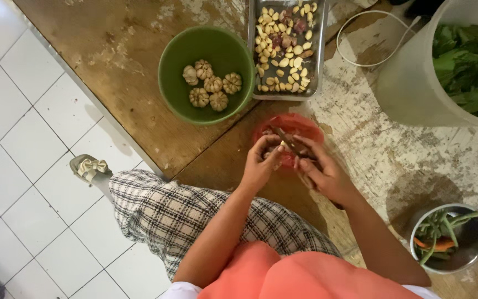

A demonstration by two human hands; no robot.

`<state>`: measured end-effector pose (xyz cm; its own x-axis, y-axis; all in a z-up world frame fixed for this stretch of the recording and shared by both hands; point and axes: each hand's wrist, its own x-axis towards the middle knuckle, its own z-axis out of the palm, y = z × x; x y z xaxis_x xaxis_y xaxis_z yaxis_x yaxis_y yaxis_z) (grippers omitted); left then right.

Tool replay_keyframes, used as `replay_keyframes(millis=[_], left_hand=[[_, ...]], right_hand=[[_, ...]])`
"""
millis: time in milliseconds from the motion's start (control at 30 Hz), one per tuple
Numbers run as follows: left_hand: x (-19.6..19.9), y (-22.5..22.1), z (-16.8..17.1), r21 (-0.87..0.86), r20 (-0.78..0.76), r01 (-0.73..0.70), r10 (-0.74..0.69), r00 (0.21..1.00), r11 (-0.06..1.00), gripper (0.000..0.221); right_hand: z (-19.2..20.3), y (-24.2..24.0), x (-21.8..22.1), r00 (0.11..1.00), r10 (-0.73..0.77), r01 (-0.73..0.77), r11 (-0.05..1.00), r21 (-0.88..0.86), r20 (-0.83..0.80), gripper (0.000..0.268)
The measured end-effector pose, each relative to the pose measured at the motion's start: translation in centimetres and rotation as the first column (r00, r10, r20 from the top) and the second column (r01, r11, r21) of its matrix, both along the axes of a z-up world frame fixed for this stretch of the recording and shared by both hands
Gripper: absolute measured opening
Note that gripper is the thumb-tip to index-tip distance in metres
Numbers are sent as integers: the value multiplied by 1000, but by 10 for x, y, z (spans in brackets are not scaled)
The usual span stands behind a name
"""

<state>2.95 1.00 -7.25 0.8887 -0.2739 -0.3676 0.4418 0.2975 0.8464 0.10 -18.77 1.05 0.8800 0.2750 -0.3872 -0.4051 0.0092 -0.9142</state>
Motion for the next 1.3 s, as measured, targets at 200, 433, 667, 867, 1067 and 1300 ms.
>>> replay_keyframes(millis=[200, 433, 667, 867, 1067, 1300], left_hand=[[-2, 2, -3, 132, 120, 0, -16, 993, 991, 15], [-4, 2, -8, 140, 152, -75, 53, 987, 987, 8], [0, 2, -4, 175, 125, -103, 82, 989, 979, 10], [1, 0, -7, 102, 51, -94, 89, 995, 990, 16], [0, -1, -15, 133, 104, -98, 85, 991, 986, 16], [-2, 3, -19, 251, 129, -110, 79, 989, 962, 17]], right_hand=[[1, 18, -1, 994, -44, 43, 999, -8, -103, 51], [-12, 30, -6, 986, -102, 86, 988, -125, -132, 46], [-30, 39, -3, 984, -154, 151, 988, -33, -93, 43], [-21, 34, 2, 970, -186, 200, 977, 75, -159, 47], [-12, 36, 5, 970, -158, 165, 986, 20, -186, 48], [-19, 43, 3, 975, -189, 178, 979, -95, -121, 49]])
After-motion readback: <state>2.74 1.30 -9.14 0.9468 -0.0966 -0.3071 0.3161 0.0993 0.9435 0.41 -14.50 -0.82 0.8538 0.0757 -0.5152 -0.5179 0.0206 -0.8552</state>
